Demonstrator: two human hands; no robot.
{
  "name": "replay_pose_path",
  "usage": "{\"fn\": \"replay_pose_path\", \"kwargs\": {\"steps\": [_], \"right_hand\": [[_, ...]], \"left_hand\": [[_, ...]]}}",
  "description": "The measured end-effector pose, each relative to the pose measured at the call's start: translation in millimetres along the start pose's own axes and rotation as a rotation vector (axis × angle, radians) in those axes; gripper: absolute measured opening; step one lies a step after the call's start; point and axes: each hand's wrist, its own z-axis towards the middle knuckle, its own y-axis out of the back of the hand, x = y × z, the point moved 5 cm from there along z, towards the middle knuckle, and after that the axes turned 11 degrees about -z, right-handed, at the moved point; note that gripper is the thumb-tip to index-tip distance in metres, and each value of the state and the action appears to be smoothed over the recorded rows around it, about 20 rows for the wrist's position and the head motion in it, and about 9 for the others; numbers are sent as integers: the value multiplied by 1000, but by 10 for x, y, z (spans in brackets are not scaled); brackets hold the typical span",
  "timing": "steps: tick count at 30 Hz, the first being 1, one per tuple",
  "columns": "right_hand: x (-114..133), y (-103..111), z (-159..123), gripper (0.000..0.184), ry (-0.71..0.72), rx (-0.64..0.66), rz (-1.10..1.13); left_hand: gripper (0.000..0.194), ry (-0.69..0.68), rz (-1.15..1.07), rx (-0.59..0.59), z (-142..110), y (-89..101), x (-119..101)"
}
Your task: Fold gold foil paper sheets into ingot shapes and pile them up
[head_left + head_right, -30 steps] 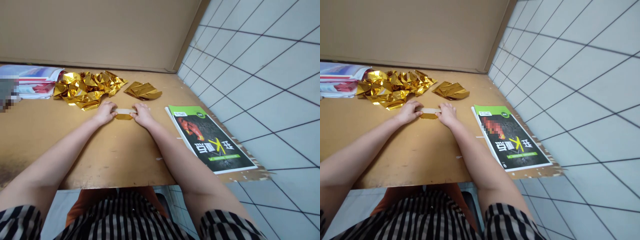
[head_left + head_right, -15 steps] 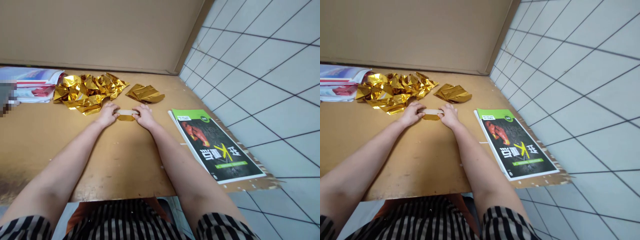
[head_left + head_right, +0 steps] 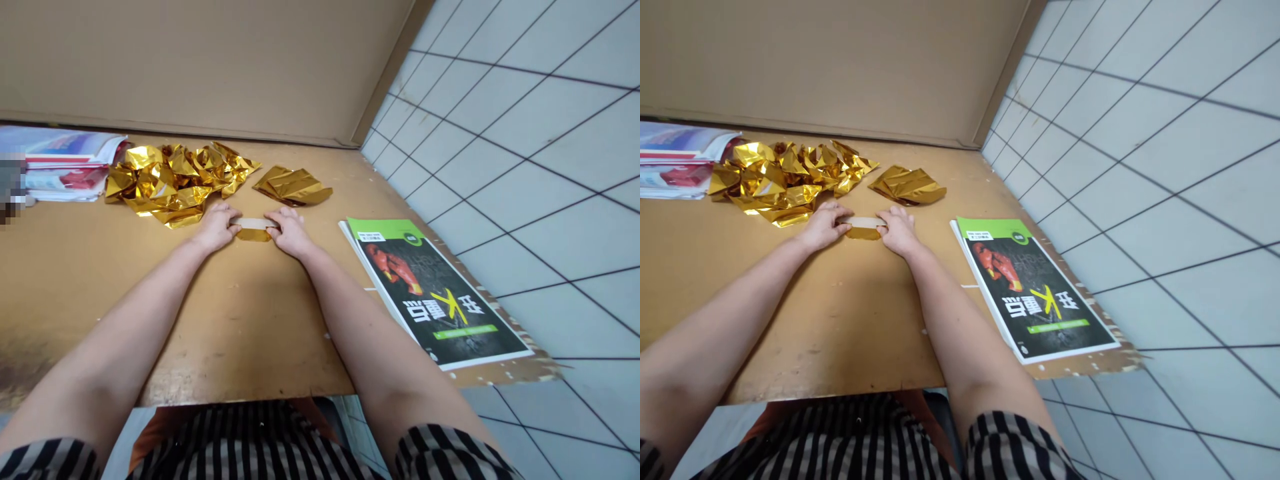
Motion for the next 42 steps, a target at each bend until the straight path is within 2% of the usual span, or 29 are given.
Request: {"fn": "replay_pose_path", "kwargs": {"steps": [8,22,33,42], "right_hand": [[44,10,-15,42,22,15,15],[76,51,23,40,-14,85,12],[55,39,36,26,-19,47,84],[68,62,6,33,-8,16,118]], "left_hand": [[24,1,-24,-10,-3,8,-4],[32,30,27,45,22,21,8],[27,-6,6,27,27,30,25],[32,28,10,29,16,33,-1]]}}
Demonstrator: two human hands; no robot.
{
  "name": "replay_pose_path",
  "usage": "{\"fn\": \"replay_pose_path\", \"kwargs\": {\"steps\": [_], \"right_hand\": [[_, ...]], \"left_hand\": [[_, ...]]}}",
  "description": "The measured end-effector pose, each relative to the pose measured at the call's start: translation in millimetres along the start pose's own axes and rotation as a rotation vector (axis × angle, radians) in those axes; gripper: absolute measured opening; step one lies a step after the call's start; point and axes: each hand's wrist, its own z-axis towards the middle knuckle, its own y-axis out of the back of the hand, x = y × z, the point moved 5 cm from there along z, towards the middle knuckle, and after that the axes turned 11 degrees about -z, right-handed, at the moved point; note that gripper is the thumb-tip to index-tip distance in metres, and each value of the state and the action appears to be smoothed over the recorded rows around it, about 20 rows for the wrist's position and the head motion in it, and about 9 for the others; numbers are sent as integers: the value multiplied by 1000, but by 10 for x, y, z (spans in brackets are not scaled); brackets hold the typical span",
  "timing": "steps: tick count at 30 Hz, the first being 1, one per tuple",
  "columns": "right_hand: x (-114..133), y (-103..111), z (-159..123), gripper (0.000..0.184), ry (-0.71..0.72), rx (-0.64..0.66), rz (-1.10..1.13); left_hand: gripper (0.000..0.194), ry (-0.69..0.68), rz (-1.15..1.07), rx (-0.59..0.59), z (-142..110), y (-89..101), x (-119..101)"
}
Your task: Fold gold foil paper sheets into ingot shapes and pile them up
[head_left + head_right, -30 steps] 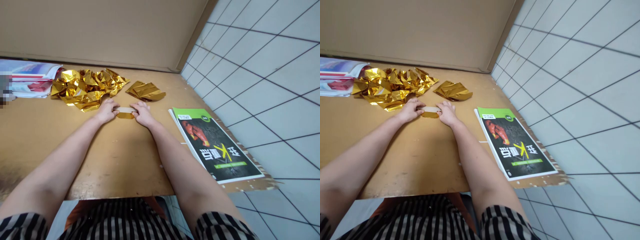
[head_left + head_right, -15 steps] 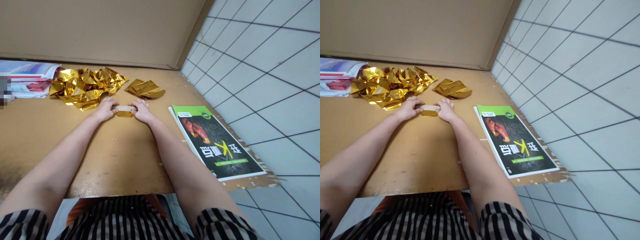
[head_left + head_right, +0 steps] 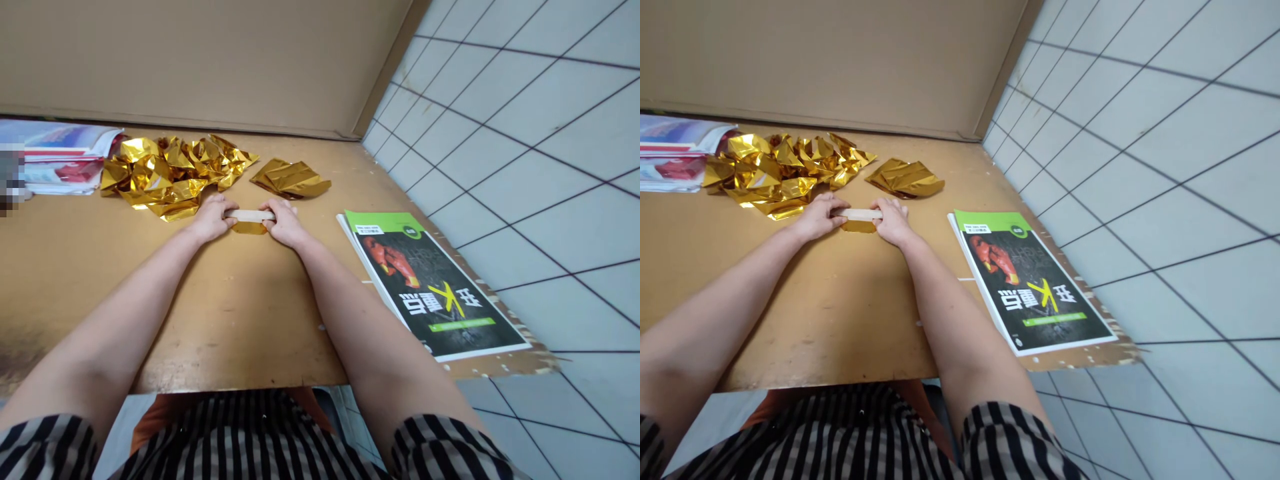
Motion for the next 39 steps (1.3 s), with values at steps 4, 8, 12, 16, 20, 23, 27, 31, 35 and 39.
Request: {"fn": "replay_pose_path", "kwargs": {"steps": [4,8,12,16,20,23,27,31,35,39], "right_hand": [[5,1,-5,38,2,-12,-6],[-3,-2,-5,40,4,-23,5],[-27,-7,-1,41,-16,-29,-1],[-43,-10,-2,39,-25,-39,0],[-45,-16,-2,36,-24,-33,-15],[-45,-21,-1,37,-27,-31,-21],[-51,-34,6,38,-25,-30,-25],[-62,-43,15,36,-27,-23,-21],[-57,-36,26,32,-40,-9,-27],[-42,-33,42,26,-84,0,-31]], "left_hand": [[33,-2,-15,-11,-1,7,3],[31,4,-49,-21,-4,21,8],[31,40,-106,-12,-4,13,27],[35,27,-65,-55,-32,33,1],[40,-139,72,-155,-130,63,-204],[25,-274,122,-30,-207,-76,-405],[26,-355,111,147,-259,-293,-548],[33,-370,82,170,-254,-353,-544],[33,-386,70,178,-249,-341,-535],[33,-391,64,201,-247,-340,-542]]}}
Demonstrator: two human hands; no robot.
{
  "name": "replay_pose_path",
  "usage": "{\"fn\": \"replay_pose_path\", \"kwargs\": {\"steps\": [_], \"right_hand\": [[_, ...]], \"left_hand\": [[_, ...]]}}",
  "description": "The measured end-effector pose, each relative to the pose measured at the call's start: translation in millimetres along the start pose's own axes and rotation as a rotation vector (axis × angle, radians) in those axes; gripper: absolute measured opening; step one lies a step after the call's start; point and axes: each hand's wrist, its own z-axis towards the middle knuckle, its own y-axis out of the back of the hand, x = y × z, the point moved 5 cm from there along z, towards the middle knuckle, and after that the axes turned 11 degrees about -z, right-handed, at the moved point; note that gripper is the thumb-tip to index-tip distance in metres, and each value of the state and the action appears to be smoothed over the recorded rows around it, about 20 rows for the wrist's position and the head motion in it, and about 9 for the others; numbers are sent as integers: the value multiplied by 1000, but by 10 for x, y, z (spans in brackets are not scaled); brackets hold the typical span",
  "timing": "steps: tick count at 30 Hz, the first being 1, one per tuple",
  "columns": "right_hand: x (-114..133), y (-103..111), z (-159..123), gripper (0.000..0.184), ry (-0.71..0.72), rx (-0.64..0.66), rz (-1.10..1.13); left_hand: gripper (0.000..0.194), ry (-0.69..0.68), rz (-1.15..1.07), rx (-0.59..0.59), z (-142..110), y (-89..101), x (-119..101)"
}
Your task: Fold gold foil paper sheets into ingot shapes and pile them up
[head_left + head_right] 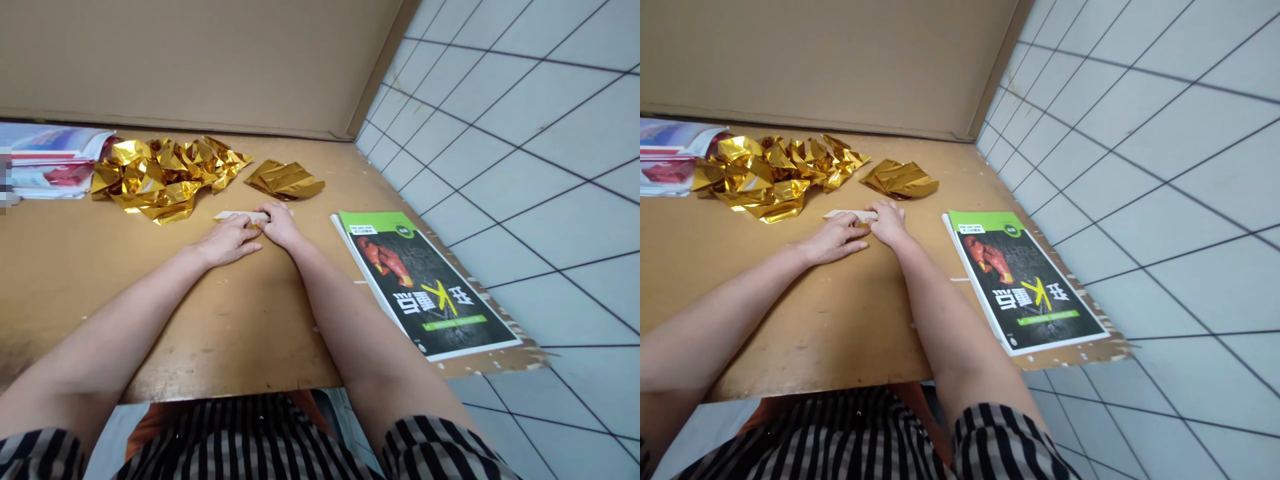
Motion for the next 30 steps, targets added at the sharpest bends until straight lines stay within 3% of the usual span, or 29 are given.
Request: {"fn": "replay_pose_path", "kwargs": {"steps": [7,19,22,25,27,30], "right_hand": [[-9,6,22,18,-122,-62,-16],[-209,139,-34,21,-156,-16,-46],[-113,182,-88,22,-89,-117,-134],[78,181,-140,18,79,-213,-193],[154,98,-140,16,142,-135,-158],[141,-14,-104,15,110,-24,-43]], "left_hand": [[33,-15,-7,-17,-5,-21,31],[34,-7,-8,-28,-15,-29,55],[35,-20,-29,-41,-16,-20,56],[34,-9,-78,-50,-15,1,65],[30,11,-144,-60,-21,28,89],[29,92,-294,-124,-50,98,194]]}}
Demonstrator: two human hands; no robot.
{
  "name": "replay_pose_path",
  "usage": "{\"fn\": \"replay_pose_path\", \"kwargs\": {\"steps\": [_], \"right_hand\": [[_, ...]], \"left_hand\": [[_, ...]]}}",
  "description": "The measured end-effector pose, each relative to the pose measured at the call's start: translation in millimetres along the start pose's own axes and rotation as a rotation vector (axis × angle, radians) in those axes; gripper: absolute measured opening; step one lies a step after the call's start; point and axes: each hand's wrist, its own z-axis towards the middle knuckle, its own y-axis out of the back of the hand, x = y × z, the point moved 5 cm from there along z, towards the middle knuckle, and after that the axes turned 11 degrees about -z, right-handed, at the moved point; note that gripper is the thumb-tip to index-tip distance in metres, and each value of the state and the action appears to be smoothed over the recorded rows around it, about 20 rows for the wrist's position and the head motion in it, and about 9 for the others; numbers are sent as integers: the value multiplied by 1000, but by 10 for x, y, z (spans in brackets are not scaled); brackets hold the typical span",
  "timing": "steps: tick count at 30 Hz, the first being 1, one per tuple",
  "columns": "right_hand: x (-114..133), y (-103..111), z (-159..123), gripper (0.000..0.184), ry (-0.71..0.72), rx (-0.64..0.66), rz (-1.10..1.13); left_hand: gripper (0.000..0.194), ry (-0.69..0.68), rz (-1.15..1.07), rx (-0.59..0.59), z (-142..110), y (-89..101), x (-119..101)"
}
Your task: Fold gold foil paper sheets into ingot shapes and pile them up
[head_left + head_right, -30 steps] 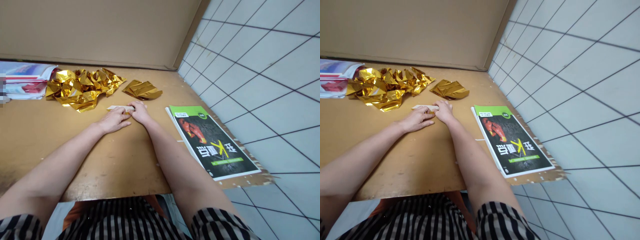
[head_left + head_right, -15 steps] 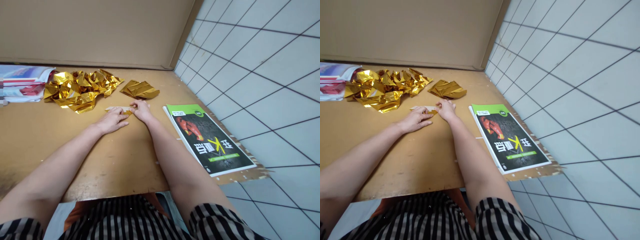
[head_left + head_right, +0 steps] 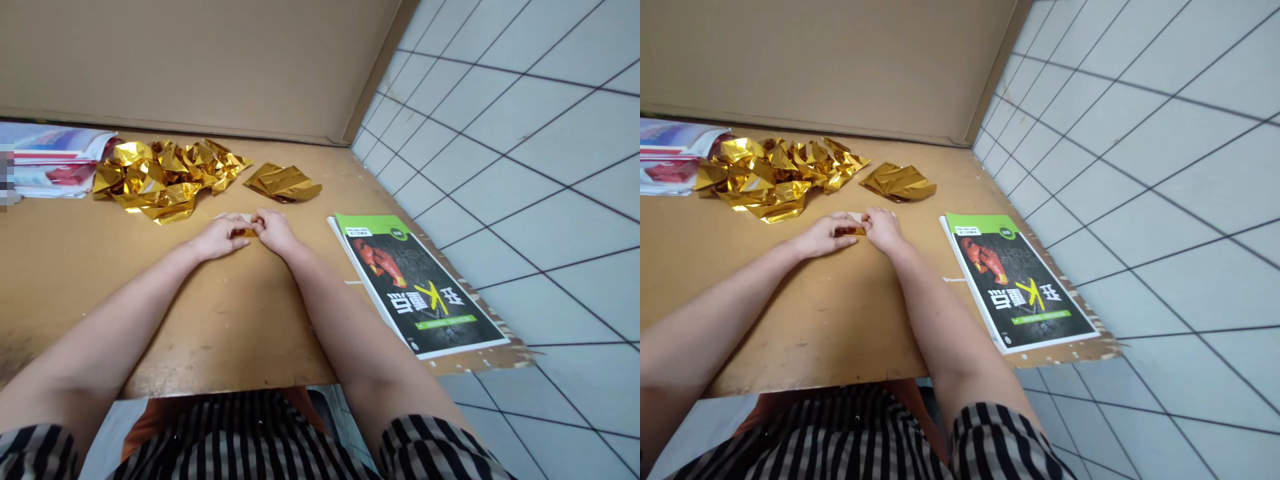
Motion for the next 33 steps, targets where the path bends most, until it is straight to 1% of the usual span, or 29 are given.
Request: {"fn": "replay_pose_path", "kwargs": {"steps": [2,4,5,7,10,14,18,23,25,28,31,33], "right_hand": [[-44,-31,20,12,-34,9,64],[-76,-38,32,10,-43,-3,103],[-84,-38,35,9,-40,-9,115],[-90,-34,37,9,-32,-19,128],[-85,-29,35,10,-30,-26,124],[-73,-23,28,10,-35,-19,110],[-55,-9,21,11,-29,-27,95],[-55,0,18,12,-5,-33,95],[-67,0,15,13,23,-18,135],[-104,-12,10,18,46,42,259],[-151,-31,10,22,16,99,419],[-174,-43,14,23,-23,111,483]], "left_hand": [[28,85,-73,-97,-16,99,93],[23,165,-97,-199,-38,198,184],[20,197,-95,-233,-48,238,220],[15,246,-72,-263,-60,296,269],[10,267,3,-244,-57,342,297],[13,195,111,-185,-28,357,306],[16,136,230,-100,-14,336,304],[20,71,376,0,-26,307,221],[21,57,408,16,-34,301,191],[22,76,419,14,-48,297,177],[22,99,398,-11,-62,300,172],[22,105,378,-28,-65,304,168]]}}
